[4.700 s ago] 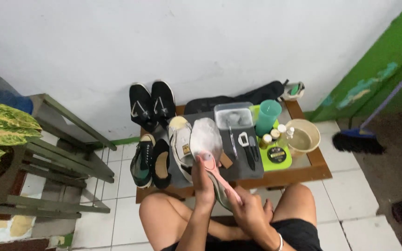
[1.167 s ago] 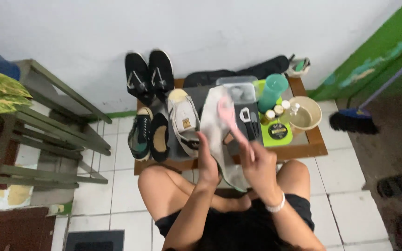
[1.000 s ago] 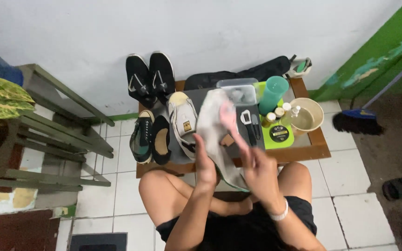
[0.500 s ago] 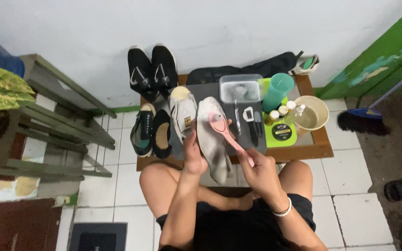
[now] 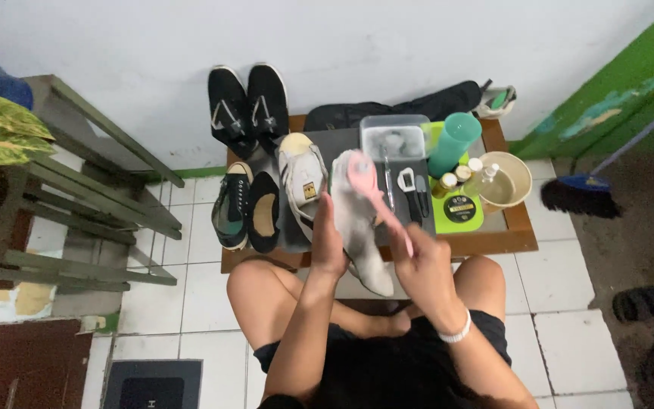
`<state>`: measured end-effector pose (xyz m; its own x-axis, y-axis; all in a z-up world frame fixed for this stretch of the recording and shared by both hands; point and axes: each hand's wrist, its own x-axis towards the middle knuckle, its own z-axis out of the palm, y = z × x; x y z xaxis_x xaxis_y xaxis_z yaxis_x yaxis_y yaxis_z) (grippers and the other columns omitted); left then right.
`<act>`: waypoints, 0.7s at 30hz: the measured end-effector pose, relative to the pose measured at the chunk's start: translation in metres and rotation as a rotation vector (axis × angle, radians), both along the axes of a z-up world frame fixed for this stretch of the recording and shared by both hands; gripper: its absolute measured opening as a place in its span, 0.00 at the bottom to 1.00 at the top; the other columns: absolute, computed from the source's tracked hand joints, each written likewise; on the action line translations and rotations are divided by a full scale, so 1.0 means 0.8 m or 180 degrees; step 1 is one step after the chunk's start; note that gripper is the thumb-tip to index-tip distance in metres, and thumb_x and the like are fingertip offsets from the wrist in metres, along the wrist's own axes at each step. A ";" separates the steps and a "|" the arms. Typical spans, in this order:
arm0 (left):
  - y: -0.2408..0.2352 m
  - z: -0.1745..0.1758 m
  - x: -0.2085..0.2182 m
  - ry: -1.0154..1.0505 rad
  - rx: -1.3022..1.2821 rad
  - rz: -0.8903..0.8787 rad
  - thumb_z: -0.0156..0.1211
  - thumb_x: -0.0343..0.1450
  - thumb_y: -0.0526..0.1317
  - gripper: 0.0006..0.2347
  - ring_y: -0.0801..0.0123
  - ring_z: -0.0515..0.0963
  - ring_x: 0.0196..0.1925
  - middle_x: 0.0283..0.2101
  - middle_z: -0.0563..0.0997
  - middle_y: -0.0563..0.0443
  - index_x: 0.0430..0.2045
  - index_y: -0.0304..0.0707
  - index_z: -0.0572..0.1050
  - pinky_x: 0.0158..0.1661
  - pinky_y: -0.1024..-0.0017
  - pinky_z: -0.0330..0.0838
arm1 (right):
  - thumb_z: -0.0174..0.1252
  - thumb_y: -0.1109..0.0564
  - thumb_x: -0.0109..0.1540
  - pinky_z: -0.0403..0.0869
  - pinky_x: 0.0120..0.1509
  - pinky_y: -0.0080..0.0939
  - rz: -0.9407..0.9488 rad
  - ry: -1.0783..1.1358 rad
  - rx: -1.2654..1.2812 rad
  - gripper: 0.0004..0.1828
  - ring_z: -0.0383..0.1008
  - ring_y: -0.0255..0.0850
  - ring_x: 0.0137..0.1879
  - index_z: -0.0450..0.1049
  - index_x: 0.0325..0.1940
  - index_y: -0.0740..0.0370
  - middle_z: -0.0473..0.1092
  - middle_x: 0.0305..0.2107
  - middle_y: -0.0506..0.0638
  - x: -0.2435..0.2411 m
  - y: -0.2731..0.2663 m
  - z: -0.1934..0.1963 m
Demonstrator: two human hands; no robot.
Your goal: The person scrubs the sole of a white sneaker with a small tool, then uses a pink toothbrush to scrub the sole and sides of the shoe. The person holds the shoe in their left hand and scrubs with their right hand.
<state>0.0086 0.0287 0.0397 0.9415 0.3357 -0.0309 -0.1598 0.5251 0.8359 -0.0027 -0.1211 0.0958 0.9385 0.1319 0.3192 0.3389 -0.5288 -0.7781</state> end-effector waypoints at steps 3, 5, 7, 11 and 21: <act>-0.007 0.058 -0.005 0.0509 -0.0326 0.0170 0.45 0.76 0.63 0.36 0.52 0.51 0.78 0.77 0.53 0.39 0.75 0.40 0.53 0.75 0.54 0.45 | 0.57 0.48 0.65 0.61 0.21 0.37 -0.0041 0.0241 -0.0082 0.26 0.58 0.36 0.13 0.62 0.14 0.55 0.57 0.03 0.52 -0.020 -0.010 -0.033; -0.007 0.030 -0.001 0.0622 -0.0201 0.0097 0.45 0.76 0.63 0.35 0.50 0.54 0.78 0.76 0.55 0.36 0.74 0.38 0.55 0.74 0.54 0.47 | 0.57 0.50 0.65 0.62 0.23 0.42 -0.0035 0.0162 -0.0133 0.24 0.61 0.46 0.15 0.63 0.16 0.58 0.58 0.05 0.57 -0.004 -0.014 -0.032; -0.016 0.029 -0.006 0.0792 -0.0082 -0.0051 0.44 0.76 0.63 0.35 0.48 0.57 0.77 0.75 0.57 0.33 0.74 0.36 0.57 0.73 0.54 0.50 | 0.57 0.51 0.64 0.62 0.24 0.47 -0.0100 0.0142 -0.0196 0.22 0.64 0.56 0.17 0.64 0.18 0.60 0.60 0.08 0.61 0.004 -0.014 -0.025; -0.019 0.055 0.000 0.0869 -0.0606 0.0216 0.47 0.75 0.62 0.35 0.48 0.62 0.74 0.73 0.63 0.35 0.72 0.36 0.60 0.72 0.54 0.53 | 0.58 0.55 0.65 0.62 0.23 0.42 -0.0077 -0.0176 -0.0116 0.21 0.64 0.51 0.15 0.63 0.19 0.59 0.60 0.07 0.59 0.015 -0.004 -0.010; -0.012 0.029 0.003 0.1170 -0.1201 -0.0034 0.53 0.72 0.64 0.35 0.48 0.65 0.73 0.71 0.67 0.38 0.69 0.39 0.67 0.72 0.53 0.56 | 0.56 0.53 0.67 0.62 0.26 0.41 -0.0085 0.0015 -0.0012 0.21 0.61 0.48 0.16 0.63 0.20 0.59 0.60 0.09 0.59 0.021 0.000 -0.017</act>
